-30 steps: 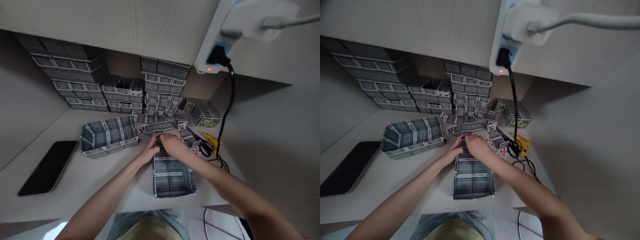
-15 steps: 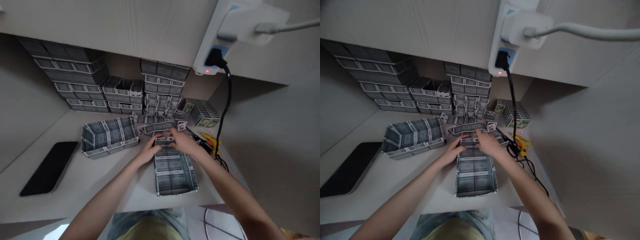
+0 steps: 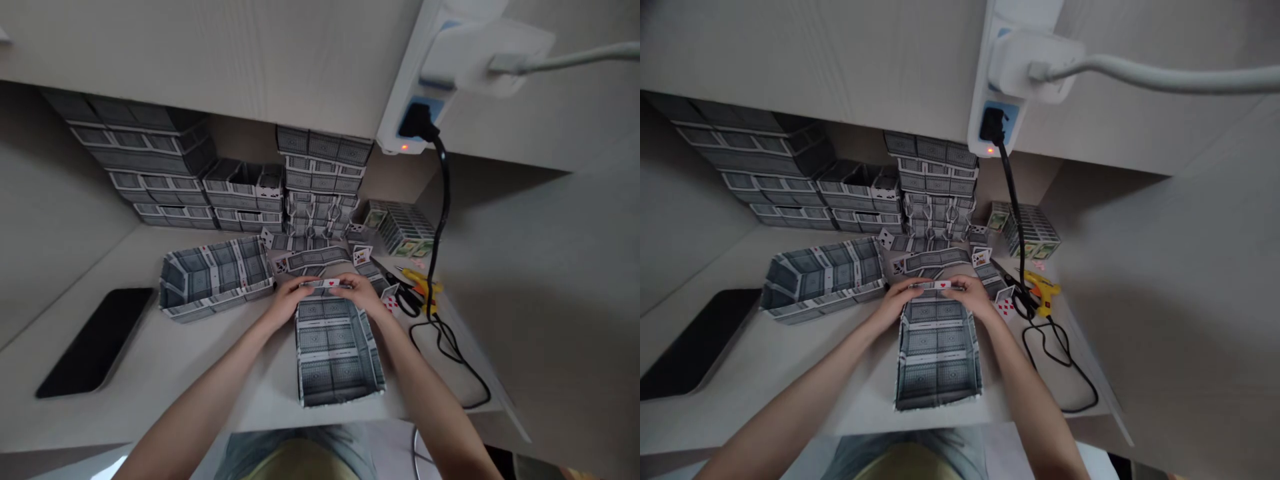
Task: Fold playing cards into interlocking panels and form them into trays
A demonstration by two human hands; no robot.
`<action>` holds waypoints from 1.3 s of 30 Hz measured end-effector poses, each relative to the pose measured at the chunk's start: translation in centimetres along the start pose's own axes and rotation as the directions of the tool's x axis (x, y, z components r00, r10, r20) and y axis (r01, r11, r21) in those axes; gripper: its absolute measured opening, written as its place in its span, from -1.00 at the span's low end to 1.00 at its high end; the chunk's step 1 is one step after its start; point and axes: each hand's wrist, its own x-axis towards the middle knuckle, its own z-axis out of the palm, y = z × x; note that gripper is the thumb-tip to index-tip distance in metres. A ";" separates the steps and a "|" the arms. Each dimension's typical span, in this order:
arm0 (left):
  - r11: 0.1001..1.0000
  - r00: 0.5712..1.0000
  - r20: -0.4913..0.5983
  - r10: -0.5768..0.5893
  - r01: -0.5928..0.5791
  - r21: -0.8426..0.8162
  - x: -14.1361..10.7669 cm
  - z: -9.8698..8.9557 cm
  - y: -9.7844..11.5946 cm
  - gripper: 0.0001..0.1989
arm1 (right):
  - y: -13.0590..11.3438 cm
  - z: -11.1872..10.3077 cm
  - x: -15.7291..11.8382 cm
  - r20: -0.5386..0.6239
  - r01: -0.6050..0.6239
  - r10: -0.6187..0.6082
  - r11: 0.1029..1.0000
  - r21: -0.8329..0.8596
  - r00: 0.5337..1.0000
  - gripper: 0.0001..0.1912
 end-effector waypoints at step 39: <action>0.184 0.995 0.049 -0.090 -0.032 0.982 -2.5 0.0 5.9 -0.72 | -3.4 -0.1 -3.8 0.423 0.025 -0.138 0.965 0.261 0.896 -0.32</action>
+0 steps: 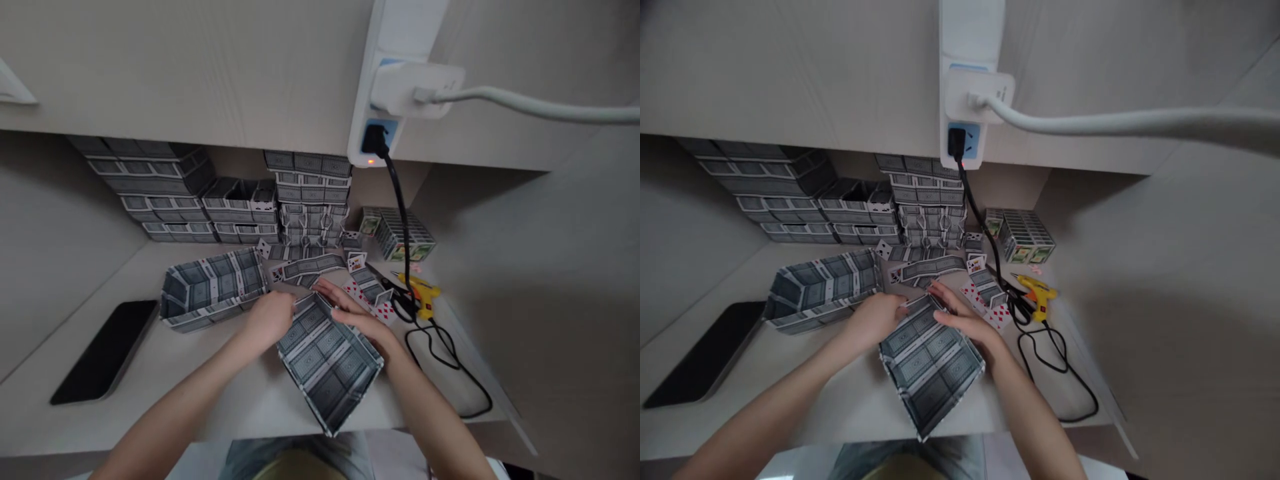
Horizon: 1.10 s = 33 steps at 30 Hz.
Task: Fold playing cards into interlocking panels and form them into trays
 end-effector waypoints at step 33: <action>0.987 0.905 -0.418 0.077 -0.010 0.160 -2.2 -1.4 -6.0 -0.74 | 3.6 0.5 1.6 -0.370 -0.044 0.050 0.999 0.026 0.928 -0.52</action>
